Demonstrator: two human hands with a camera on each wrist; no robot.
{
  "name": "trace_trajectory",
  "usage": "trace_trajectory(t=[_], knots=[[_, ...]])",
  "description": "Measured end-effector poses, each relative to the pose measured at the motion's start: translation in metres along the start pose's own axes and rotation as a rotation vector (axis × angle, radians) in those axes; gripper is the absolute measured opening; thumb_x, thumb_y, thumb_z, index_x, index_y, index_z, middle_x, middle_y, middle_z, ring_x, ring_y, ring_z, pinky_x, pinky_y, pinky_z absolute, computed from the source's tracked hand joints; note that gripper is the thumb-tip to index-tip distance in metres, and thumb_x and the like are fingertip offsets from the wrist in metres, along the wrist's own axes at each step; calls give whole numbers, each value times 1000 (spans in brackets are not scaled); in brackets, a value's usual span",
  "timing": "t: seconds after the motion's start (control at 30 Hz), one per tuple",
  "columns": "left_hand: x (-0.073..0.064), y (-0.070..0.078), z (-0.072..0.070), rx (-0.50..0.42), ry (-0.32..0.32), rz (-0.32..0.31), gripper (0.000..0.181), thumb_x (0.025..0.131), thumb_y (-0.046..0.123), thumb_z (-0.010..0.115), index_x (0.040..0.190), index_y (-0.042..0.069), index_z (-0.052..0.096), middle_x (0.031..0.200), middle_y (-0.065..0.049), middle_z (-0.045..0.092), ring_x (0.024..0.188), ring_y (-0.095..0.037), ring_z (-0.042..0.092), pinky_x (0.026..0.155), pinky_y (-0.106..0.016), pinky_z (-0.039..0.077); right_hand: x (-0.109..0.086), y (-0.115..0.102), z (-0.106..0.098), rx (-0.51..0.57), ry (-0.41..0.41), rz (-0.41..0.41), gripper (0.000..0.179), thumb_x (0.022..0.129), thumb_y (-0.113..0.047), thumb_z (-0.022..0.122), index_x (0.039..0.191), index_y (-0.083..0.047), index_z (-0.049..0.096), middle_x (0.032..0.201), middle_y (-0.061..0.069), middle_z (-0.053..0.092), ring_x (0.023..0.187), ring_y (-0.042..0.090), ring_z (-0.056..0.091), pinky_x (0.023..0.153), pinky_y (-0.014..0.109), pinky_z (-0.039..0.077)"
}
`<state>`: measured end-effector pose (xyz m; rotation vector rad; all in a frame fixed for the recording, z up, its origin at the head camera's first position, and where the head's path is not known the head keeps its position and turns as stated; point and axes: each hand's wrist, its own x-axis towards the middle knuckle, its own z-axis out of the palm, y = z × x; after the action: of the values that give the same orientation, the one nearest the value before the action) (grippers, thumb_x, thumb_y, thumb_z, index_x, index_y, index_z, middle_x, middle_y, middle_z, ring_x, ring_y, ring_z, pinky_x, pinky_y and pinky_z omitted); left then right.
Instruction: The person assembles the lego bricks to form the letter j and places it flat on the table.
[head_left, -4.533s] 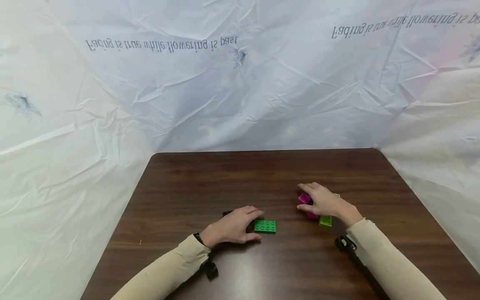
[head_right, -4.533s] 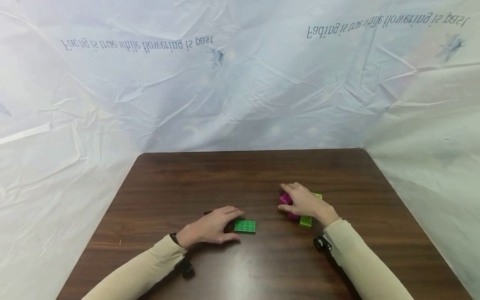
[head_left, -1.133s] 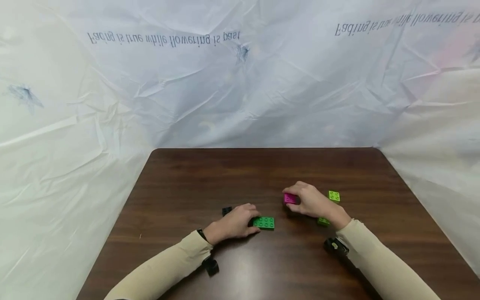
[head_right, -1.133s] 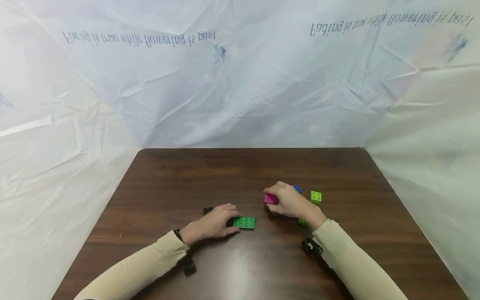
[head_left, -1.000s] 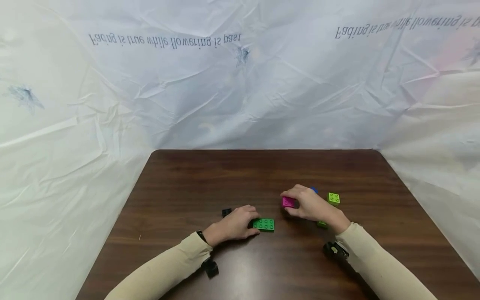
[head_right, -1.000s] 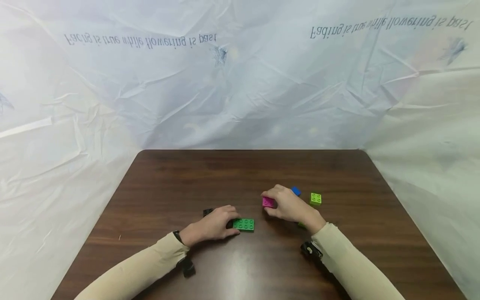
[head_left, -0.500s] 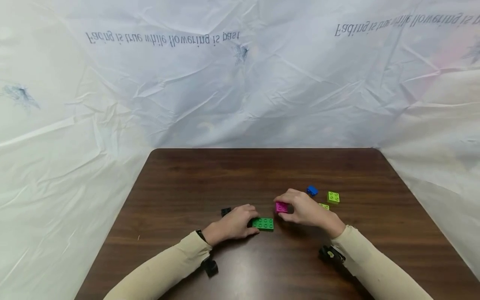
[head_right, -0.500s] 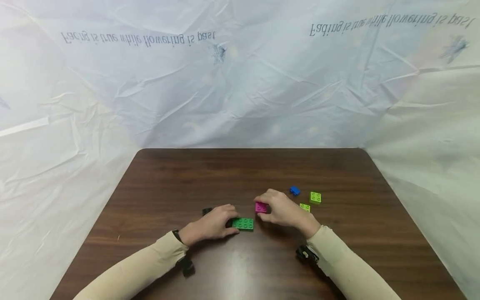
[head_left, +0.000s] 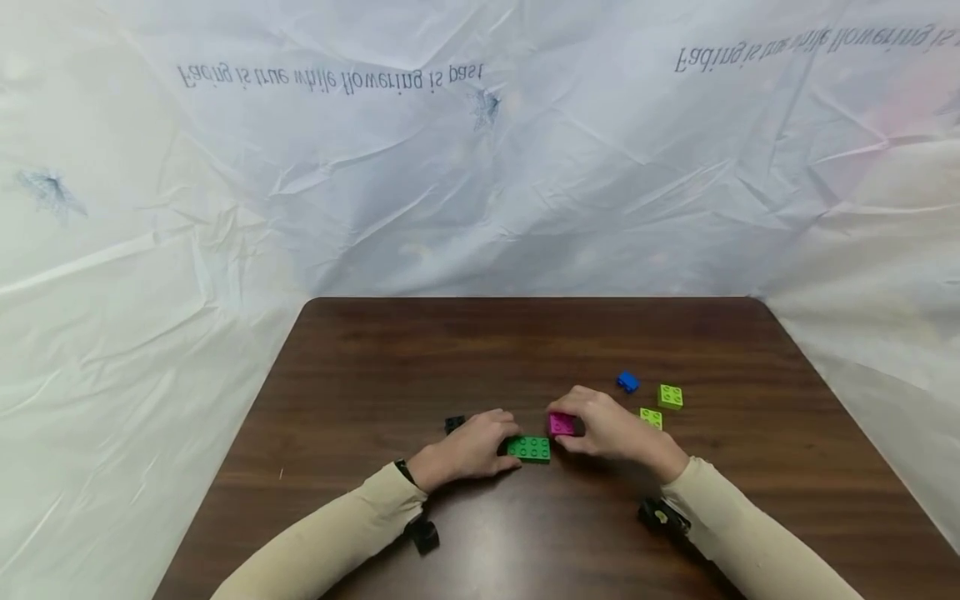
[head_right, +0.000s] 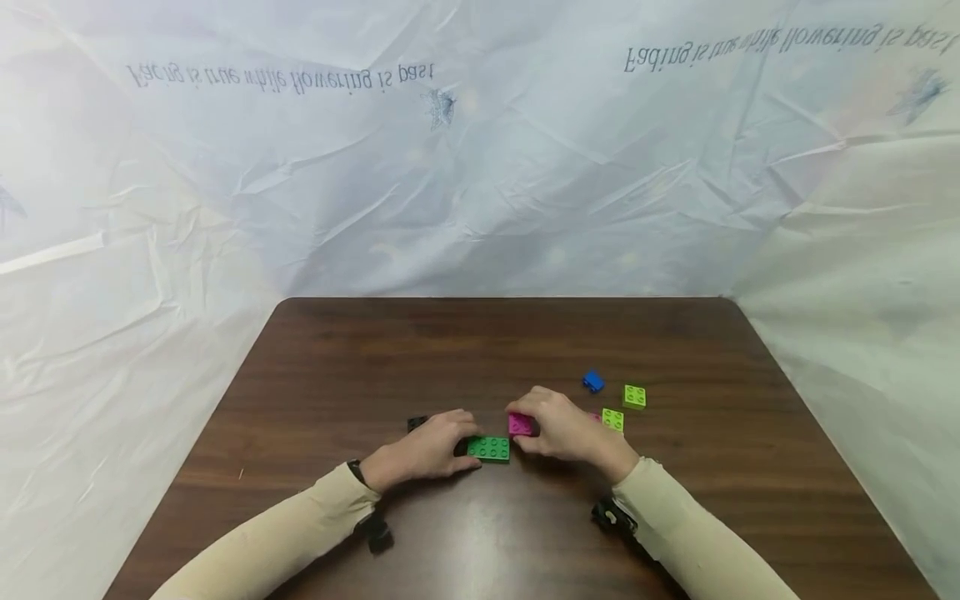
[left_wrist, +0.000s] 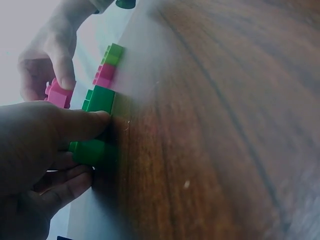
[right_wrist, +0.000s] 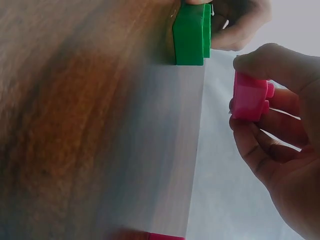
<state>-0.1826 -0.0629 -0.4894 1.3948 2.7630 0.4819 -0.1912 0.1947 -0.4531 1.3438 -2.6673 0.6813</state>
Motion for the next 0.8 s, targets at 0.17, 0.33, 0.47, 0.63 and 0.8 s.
trace_trajectory(t=[0.17,0.33,0.47,0.63,0.8], knots=[[-3,2,3,8,-4,-12,33,88,38,72,109,13,69,96,4,60,83,-4,51,69,-17,44,-2,-3,4,5,-1,-3,35,82,-20,78,112,-4,69,102,1,66,87,7,58,68,22,51],[-3,4,3,5,8,-1,33,87,36,73,110,12,69,97,4,60,84,-4,52,70,-17,45,-4,-4,7,0,11,-2,36,80,-20,80,110,-5,70,100,0,66,86,5,57,67,20,51],[-3,4,3,7,1,3,34,87,37,73,111,12,69,98,3,61,85,-5,54,70,-17,46,-3,-5,9,4,1,-7,35,80,-21,80,110,-5,70,99,-1,66,84,5,56,67,20,51],[-2,3,1,13,8,-1,35,87,36,73,112,11,69,99,2,62,87,-6,55,72,-18,46,-1,-7,8,17,-17,17,36,81,-21,79,113,-5,69,101,0,66,85,5,56,68,21,51],[-1,2,1,9,12,5,36,87,37,73,112,11,69,100,2,62,88,-6,55,72,-19,47,0,-8,7,21,-32,30,38,82,-21,78,114,-4,68,103,0,66,89,7,58,70,23,52]])
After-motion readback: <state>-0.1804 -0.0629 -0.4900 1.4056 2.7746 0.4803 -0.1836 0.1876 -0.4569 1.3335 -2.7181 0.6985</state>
